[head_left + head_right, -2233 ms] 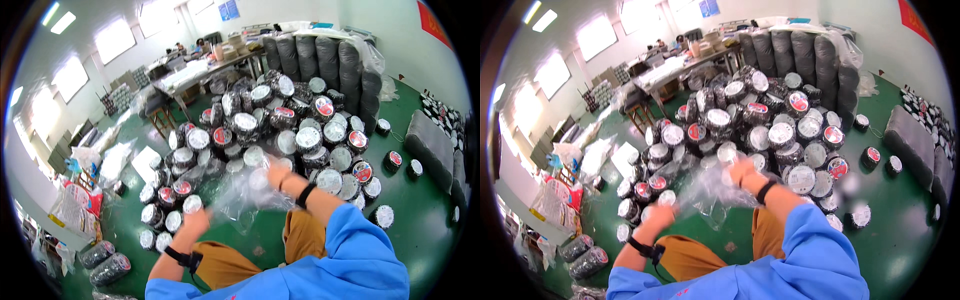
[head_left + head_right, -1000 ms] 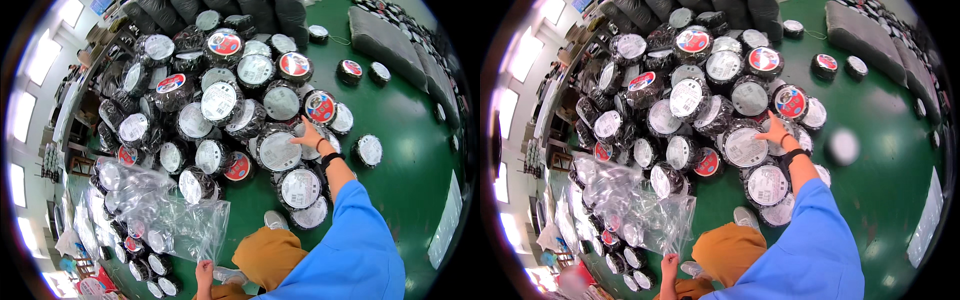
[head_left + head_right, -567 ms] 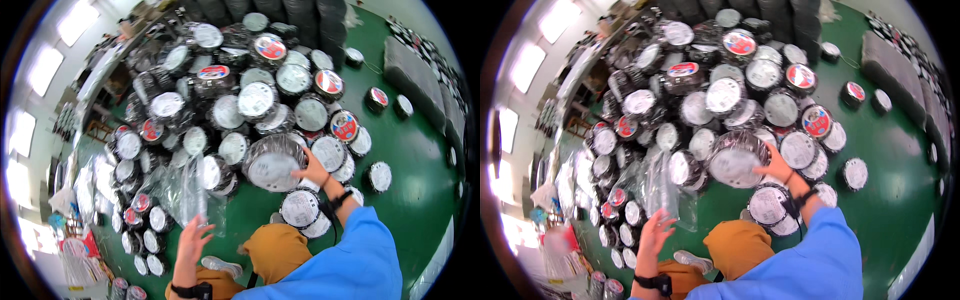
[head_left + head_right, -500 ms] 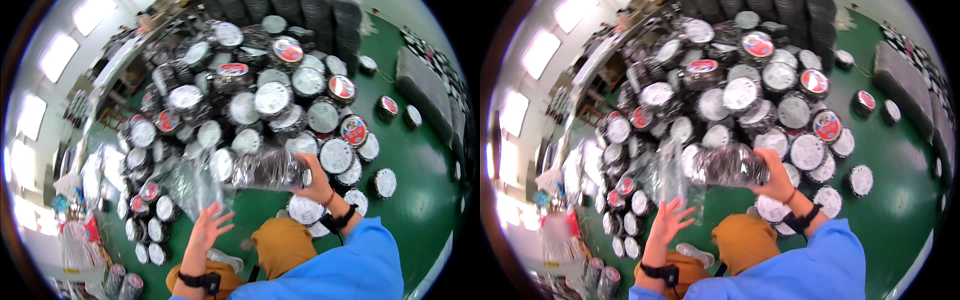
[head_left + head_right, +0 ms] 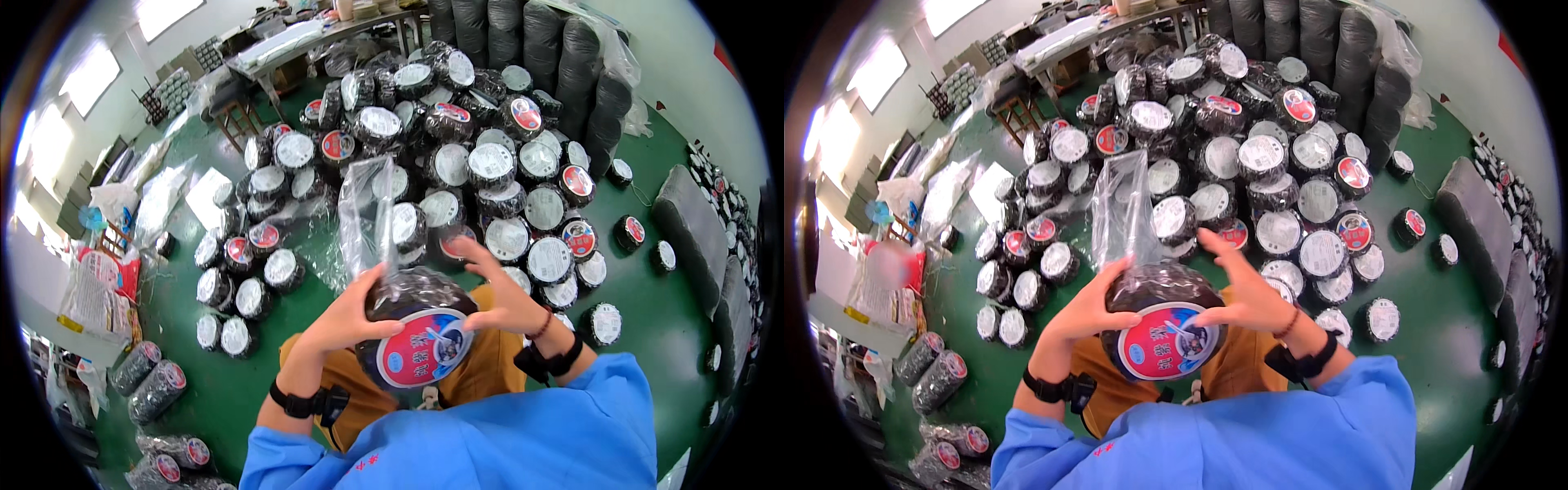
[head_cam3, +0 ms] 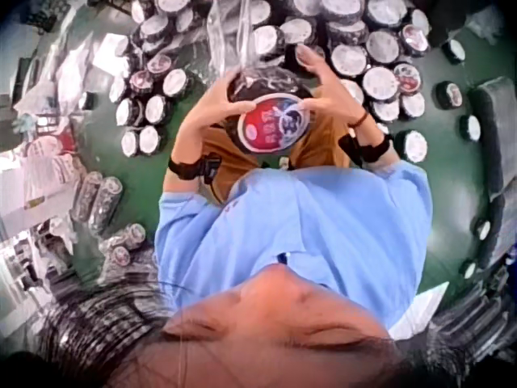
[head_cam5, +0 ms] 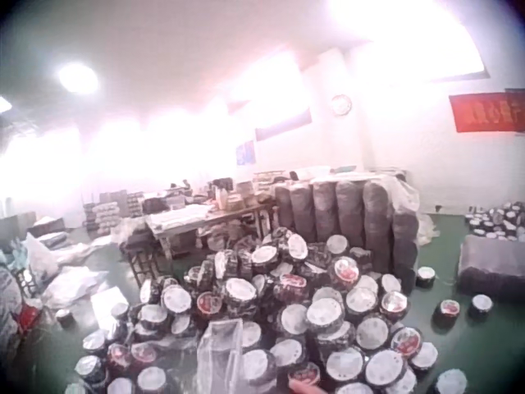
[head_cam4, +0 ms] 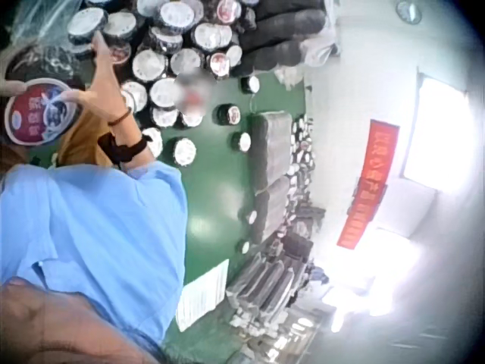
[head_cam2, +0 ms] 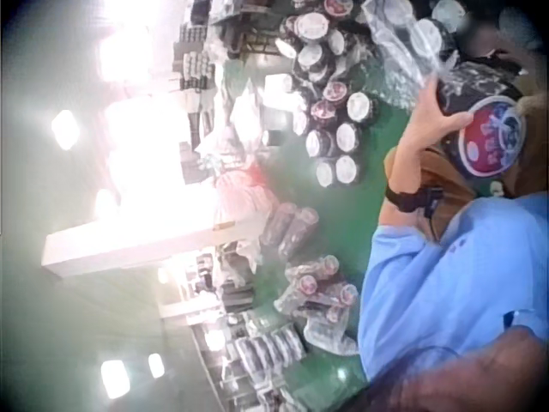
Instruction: The person places round containers of dried seaweed into clear plastic bags and then places the bagged containers onto a large pile on the floor.
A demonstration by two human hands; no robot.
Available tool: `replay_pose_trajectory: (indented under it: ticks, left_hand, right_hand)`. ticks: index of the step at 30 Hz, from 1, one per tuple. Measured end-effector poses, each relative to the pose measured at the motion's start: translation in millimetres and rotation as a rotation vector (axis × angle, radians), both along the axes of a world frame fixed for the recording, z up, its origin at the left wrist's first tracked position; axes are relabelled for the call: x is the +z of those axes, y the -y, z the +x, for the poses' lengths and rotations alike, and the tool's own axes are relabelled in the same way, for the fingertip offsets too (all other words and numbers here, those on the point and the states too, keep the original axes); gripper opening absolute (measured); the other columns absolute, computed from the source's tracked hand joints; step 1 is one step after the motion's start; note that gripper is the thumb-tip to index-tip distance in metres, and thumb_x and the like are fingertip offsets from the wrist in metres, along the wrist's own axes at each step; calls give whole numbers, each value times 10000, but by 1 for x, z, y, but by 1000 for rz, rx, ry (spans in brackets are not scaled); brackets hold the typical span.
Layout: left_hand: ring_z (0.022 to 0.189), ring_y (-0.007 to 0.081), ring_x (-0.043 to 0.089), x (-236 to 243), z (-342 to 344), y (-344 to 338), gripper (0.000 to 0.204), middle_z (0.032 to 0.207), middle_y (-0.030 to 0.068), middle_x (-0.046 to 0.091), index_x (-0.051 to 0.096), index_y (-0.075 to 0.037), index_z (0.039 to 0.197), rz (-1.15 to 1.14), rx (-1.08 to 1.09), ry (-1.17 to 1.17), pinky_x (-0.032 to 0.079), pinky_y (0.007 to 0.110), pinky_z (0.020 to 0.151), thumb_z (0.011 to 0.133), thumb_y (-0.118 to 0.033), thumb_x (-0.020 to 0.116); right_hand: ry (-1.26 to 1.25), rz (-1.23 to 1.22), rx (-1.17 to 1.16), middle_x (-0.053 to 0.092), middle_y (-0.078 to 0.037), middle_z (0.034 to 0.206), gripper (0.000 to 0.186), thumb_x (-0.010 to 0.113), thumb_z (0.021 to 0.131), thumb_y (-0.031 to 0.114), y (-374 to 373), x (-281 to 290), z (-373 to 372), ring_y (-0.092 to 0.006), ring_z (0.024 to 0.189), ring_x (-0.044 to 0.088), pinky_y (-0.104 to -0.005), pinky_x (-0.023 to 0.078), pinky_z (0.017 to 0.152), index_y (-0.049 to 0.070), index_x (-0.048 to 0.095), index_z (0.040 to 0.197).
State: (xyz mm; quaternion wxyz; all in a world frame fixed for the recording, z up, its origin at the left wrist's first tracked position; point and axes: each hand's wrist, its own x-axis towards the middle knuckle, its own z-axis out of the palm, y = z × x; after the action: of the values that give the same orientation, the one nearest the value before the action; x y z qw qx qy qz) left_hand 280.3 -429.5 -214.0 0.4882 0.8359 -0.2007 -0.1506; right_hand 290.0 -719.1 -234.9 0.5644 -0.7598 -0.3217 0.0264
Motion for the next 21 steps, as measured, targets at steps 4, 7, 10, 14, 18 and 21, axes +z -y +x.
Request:
replay_pose_trajectory:
  ticks: [4, 7, 10, 14, 18, 21]
  left_hand:
    - [1232, 245, 441, 7, -18, 3, 941, 1349, 158, 395, 221, 18, 1429, -399, 167, -302, 408, 349, 951, 741, -318, 768]
    - [1274, 274, 411, -58, -34, -42, 994, 1381, 136, 368, 140, 1, 1456, -690, 402, -232, 386, 429, 993, 757, -339, 761]
    - [1302, 277, 383, -83, -64, -18, 1019, 1422, 161, 319, 67, 8, 1466, -637, 373, -322, 407, 339, 956, 773, -332, 733]
    - [1102, 216, 530, -61, -56, -19, 1013, 1254, 151, 505, 174, 22, 1435, -745, 406, -408, 452, 354, 940, 658, -80, 817]
    - [1281, 294, 384, -59, -55, -41, 1101, 1385, 231, 365, 212, 49, 1425, -295, 208, -323, 307, 367, 1070, 599, -284, 860]
    - [1372, 338, 234, -53, -60, -33, 1146, 1433, 286, 267, 216, 71, 1417, -109, 100, -198, 190, 365, 1118, 577, -381, 851]
  right_hand:
    - [-501, -3, 294, 342, -157, 1385, 1077, 839, 664, 290, -17, -26, -21, -264, 1273, 380, -363, 336, 1049, 60, 159, 1467]
    - [-728, 458, 11, 444, -123, 1323, 892, 777, 739, 239, -14, -38, -52, -218, 1197, 462, -337, 382, 1013, 29, 244, 1424]
    - [-698, 662, -366, 484, -97, 1289, 695, 690, 826, 184, -45, -79, -81, -191, 1167, 487, -345, 380, 1016, 40, 307, 1388]
    - [-635, 324, -155, 307, -102, 1418, 905, 703, 824, 212, -35, -111, -92, -223, 1304, 329, -366, 287, 1070, 94, 77, 1468]
    - [-729, 238, 142, 359, -161, 1383, 1003, 749, 777, 233, -13, -29, -22, -236, 1232, 415, -351, 350, 1033, 115, 45, 1481]
    - [-641, -128, 409, 351, -188, 1398, 1189, 836, 672, 178, -48, 3, -12, -233, 1262, 390, -344, 336, 1049, 103, -31, 1482]
